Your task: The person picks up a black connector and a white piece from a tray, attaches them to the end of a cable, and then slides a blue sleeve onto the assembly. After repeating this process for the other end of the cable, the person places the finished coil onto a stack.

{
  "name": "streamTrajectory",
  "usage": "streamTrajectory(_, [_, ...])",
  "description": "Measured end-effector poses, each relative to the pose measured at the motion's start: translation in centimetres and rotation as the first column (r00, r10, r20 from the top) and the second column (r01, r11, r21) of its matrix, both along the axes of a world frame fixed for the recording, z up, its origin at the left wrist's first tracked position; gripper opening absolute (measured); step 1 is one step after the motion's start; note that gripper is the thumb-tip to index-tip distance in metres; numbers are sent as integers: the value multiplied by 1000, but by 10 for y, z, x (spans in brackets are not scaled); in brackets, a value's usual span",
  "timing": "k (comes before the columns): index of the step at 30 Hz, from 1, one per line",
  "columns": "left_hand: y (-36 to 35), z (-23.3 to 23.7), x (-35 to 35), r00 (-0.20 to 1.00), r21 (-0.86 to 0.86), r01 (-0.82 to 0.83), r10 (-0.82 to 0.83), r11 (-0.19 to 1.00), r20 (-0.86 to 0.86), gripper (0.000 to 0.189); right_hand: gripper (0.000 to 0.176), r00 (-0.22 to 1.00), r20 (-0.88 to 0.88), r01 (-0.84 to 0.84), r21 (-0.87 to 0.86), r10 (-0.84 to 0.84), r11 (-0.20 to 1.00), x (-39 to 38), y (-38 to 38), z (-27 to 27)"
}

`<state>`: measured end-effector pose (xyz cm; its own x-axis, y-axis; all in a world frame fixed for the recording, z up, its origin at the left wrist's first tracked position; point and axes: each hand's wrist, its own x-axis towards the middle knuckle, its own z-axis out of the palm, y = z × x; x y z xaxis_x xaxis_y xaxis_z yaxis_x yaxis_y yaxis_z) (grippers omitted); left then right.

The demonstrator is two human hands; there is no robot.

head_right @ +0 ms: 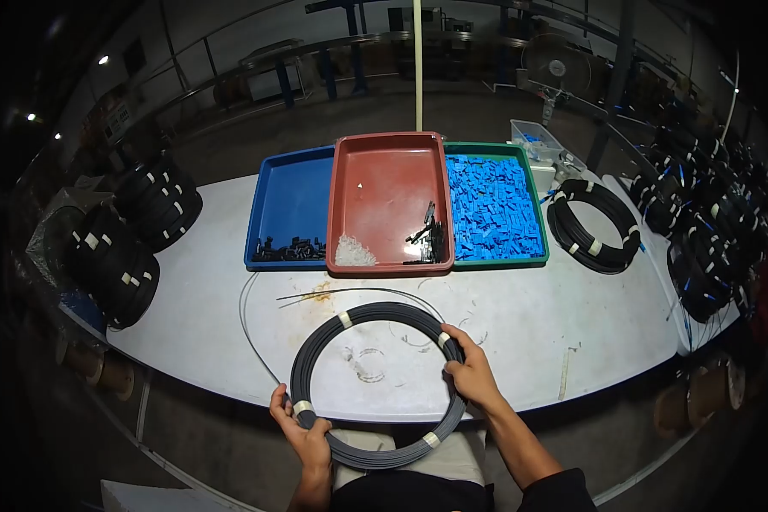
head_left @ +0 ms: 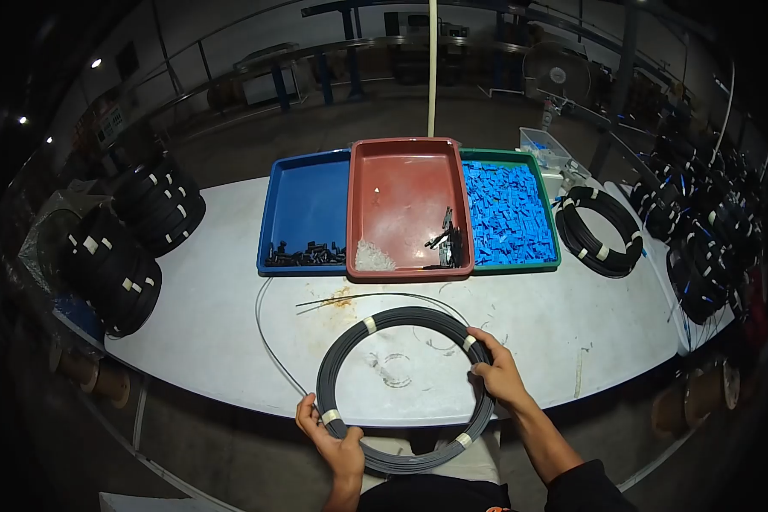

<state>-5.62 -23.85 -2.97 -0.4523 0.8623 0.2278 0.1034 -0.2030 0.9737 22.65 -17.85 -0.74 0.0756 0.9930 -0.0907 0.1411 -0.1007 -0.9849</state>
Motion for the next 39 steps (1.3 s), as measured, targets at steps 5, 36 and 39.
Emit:
streamTrajectory(5, [30, 10, -6, 955, -53, -12, -4, 999, -296, 71, 73, 996, 44, 71, 67, -74, 995, 0, -6, -10])
streamTrajectory(36, [170, 50, -154, 287, 121, -579, 340, 807, -895, 19, 8, 882, 431, -79, 532, -190, 843, -34, 153, -2])
streamTrajectory(39, [151, 46, -166, 298, 354, -498, 540, 792, -787, 14, 8, 935, 301, 17, 488, -186, 872, -31, 156, -2])
